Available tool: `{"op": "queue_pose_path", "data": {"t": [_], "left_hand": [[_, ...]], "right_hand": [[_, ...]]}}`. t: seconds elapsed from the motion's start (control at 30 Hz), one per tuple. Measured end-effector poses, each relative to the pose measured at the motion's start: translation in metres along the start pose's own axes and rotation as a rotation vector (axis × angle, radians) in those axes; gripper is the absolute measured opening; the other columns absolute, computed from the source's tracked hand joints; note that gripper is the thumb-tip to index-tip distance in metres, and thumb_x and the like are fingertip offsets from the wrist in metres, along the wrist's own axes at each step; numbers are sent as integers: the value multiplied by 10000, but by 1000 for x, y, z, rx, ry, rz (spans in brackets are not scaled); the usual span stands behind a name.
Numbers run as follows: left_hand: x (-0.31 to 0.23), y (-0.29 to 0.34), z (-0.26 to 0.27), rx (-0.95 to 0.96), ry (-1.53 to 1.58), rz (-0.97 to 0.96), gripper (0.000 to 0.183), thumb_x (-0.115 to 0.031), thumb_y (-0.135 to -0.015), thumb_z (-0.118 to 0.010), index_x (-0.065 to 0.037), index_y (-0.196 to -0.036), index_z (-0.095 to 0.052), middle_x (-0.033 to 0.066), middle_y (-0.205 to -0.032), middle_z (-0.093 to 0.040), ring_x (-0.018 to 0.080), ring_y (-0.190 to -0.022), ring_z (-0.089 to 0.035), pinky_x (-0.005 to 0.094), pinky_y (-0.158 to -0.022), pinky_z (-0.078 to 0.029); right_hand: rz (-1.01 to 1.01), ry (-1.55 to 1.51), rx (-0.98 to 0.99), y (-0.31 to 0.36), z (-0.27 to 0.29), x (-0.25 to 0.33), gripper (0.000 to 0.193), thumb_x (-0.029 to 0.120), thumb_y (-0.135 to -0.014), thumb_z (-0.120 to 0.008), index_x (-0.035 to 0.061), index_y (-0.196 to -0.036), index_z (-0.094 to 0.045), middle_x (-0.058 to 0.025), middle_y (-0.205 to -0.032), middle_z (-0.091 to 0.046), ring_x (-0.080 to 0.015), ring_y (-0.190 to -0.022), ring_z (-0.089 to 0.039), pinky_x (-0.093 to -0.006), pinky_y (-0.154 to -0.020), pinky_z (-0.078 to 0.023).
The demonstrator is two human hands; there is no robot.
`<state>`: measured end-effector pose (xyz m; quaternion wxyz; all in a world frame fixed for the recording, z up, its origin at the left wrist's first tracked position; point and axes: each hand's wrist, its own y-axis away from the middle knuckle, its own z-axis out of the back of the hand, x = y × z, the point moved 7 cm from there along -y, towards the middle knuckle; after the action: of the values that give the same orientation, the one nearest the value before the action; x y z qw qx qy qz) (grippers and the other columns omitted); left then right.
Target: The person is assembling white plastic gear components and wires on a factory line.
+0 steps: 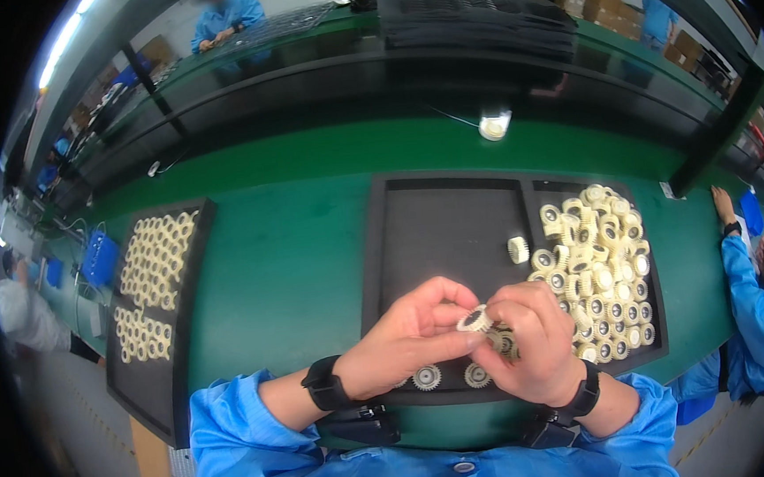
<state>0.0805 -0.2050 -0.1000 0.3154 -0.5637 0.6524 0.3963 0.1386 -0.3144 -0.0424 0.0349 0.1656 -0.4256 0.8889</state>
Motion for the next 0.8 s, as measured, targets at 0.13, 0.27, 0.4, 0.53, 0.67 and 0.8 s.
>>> {"op": "queue_pose_path", "data": {"t": [0.13, 0.27, 0.4, 0.53, 0.67, 0.8], "left_hand": [[-1, 0, -1, 18, -28, -27, 315, -30, -926, -580, -28, -1201, -427, 94, -1105, -622, 105, -1023, -587, 247, -885, -467], [-5, 0, -1, -41, -135, -126, 290, -104, -913, -628, -35, -1125, -442, 65, -1029, -639, 63, -925, -591, 216, -787, -489], [-1, 2, 2, -70, -203, -181, 277, -121, -915, -631, -28, -1099, -446, 40, -917, -648, 41, -810, -584, 193, -686, -476], [-6, 5, -1, -102, -328, -272, 236, -202, -949, -590, -22, -1052, -479, 28, -781, -645, 29, -708, -560, 205, -599, -449], [-12, 8, -2, -117, -415, -233, 286, -303, -1006, -462, -22, -994, -511, 52, -811, -621, 92, -713, -605, 244, -639, -483], [-8, 7, 3, -142, -397, -163, 295, -312, -1020, -426, -33, -961, -499, 33, -812, -569, 92, -720, -584, 248, -681, -491]], "right_hand": [[-57, -136, 31, 1, -4, -2, 444, -24, -627, -731, -2, -1038, -565, -137, -980, -590, -288, -762, -608, -336, -620, -511], [22, -131, 21, -6, -2, -1, 463, -40, -624, -725, -8, -1057, -564, -148, -1004, -590, -295, -776, -615, -336, -625, -517], [-38, -234, 99, -7, -8, -1, 460, -34, -666, -731, -18, -1094, -561, -165, -1032, -593, -297, -842, -618, -348, -681, -522], [-126, -289, 80, -8, -2, -1, 416, -14, -702, -743, -10, -1078, -566, -171, -1023, -619, -293, -912, -614, -348, -774, -509], [-174, -216, 18, 2, 0, -2, 410, -7, -684, -736, -9, -1040, -534, -145, -958, -625, -278, -873, -593, -349, -752, -489], [-172, -212, 31, 3, -3, -2, 402, -4, -683, -728, -11, -1030, -524, -143, -913, -613, -273, -828, -573, -360, -737, -478]]}}
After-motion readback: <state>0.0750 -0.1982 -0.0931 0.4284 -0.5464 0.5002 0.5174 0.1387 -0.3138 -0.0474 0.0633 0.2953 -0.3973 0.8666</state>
